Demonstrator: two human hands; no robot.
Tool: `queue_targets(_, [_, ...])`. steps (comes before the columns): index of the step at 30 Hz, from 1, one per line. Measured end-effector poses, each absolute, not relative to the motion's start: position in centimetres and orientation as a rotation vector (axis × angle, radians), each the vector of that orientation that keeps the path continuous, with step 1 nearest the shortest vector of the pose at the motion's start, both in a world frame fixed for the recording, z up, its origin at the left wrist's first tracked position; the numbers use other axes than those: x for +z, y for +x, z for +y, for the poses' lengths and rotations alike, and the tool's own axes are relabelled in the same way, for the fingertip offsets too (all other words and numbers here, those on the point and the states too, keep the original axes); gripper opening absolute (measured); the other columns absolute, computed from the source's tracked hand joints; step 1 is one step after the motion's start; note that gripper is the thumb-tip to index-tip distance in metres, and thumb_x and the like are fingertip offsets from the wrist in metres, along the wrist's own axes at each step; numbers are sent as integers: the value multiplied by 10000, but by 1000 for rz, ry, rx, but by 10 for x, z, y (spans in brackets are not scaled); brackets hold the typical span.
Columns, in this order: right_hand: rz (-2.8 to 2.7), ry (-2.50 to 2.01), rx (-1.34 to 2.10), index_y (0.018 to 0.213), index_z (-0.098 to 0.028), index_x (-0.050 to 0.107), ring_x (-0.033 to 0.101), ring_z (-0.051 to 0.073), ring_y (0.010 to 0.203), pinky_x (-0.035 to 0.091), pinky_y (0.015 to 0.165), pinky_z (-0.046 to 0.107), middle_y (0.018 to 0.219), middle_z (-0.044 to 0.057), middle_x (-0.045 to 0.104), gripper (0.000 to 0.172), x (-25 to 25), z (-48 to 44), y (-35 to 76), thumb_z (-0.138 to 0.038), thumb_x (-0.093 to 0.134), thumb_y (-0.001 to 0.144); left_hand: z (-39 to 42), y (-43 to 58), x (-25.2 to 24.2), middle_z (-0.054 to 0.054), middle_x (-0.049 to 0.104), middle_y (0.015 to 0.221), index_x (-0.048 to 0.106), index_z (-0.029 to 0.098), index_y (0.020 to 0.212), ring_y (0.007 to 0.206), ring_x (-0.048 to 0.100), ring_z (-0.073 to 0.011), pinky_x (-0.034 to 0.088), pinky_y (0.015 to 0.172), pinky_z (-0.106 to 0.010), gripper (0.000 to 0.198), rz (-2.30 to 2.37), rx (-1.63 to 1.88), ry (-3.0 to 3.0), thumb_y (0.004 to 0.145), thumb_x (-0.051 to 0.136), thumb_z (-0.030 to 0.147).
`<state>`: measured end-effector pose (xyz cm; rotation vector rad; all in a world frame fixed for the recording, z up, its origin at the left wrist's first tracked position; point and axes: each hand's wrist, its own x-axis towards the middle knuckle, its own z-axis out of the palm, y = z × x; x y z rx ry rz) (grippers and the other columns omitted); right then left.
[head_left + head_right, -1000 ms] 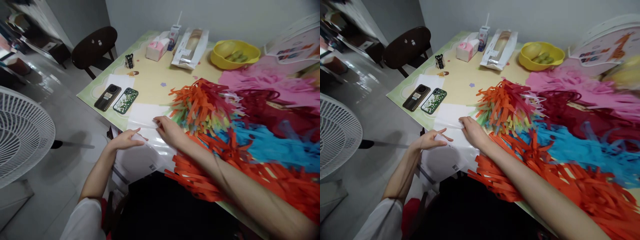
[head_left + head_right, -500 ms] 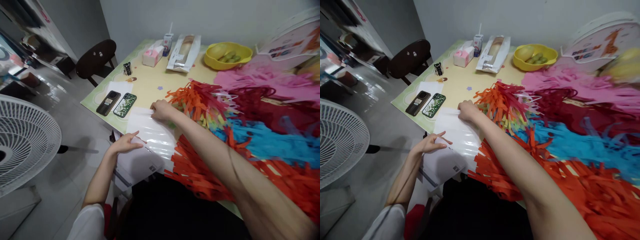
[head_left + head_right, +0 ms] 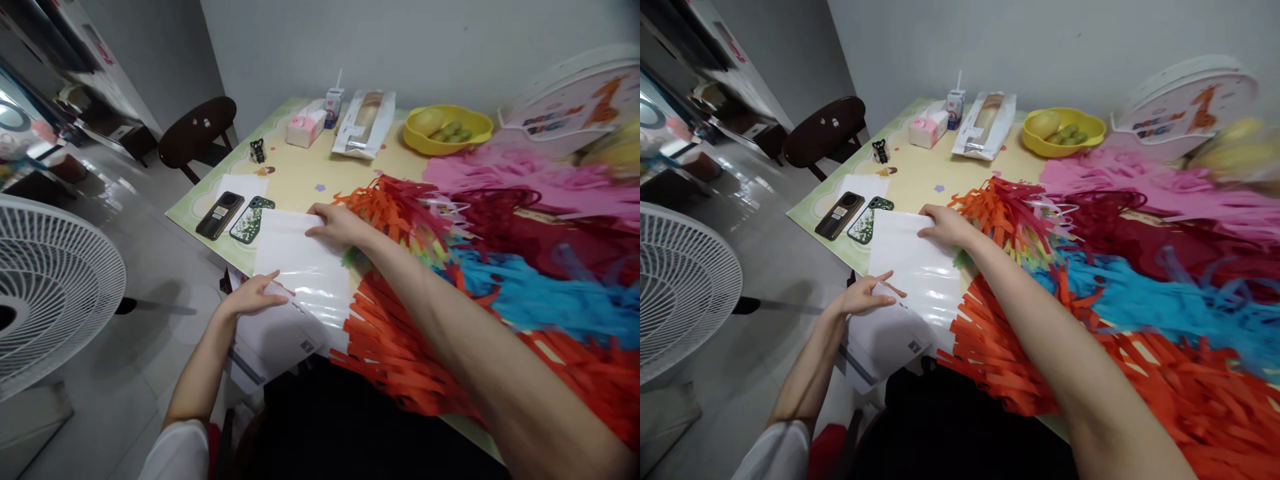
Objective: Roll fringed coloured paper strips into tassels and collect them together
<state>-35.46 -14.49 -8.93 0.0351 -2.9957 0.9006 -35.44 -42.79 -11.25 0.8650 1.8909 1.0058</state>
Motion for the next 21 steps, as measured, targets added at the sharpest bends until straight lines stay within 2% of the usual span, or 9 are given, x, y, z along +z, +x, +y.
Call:
queue_targets(6, [-2914, 165, 693, 1236, -97, 592, 557, 304, 1148, 431, 967, 394, 1235, 191, 630, 428, -106, -151, -355, -63, 543, 813, -427, -352, -108, -50, 769, 1148, 789, 176, 1018, 1493, 349, -302, 183, 1270, -450, 457, 1895, 1024, 868, 773, 720, 555])
queue_targets(13, [-2917, 129, 631, 1185, -104, 572, 599, 272, 1013, 456, 854, 339, 1130, 179, 639, 344, -135, -159, -357, -51, 419, 883, -427, -352, -109, -82, 763, 1164, 797, 170, 1017, 1483, 368, -303, 194, 1260, -423, 413, 1906, 1016, 911, 790, 695, 499])
queue_targets(17, [-2926, 63, 624, 1183, -107, 572, 599, 281, 984, 455, 816, 341, 1129, 193, 633, 345, -136, -162, -362, -53, 398, 890, -428, -352, -110, -97, 761, 1166, 796, 170, 1034, 1505, 322, -304, 247, 1238, -423, 407, 1915, 1009, 904, 789, 702, 480])
queue_targets(21, [-2935, 40, 651, 1154, -109, 593, 600, 275, 952, 453, 802, 339, 1102, 194, 642, 332, -134, -164, -367, -49, 409, 883, -428, -352, -107, -88, 764, 1160, 795, 172, 1040, 1502, 328, -304, 226, 1245, -427, 401, 1897, 1023, 896, 798, 694, 475])
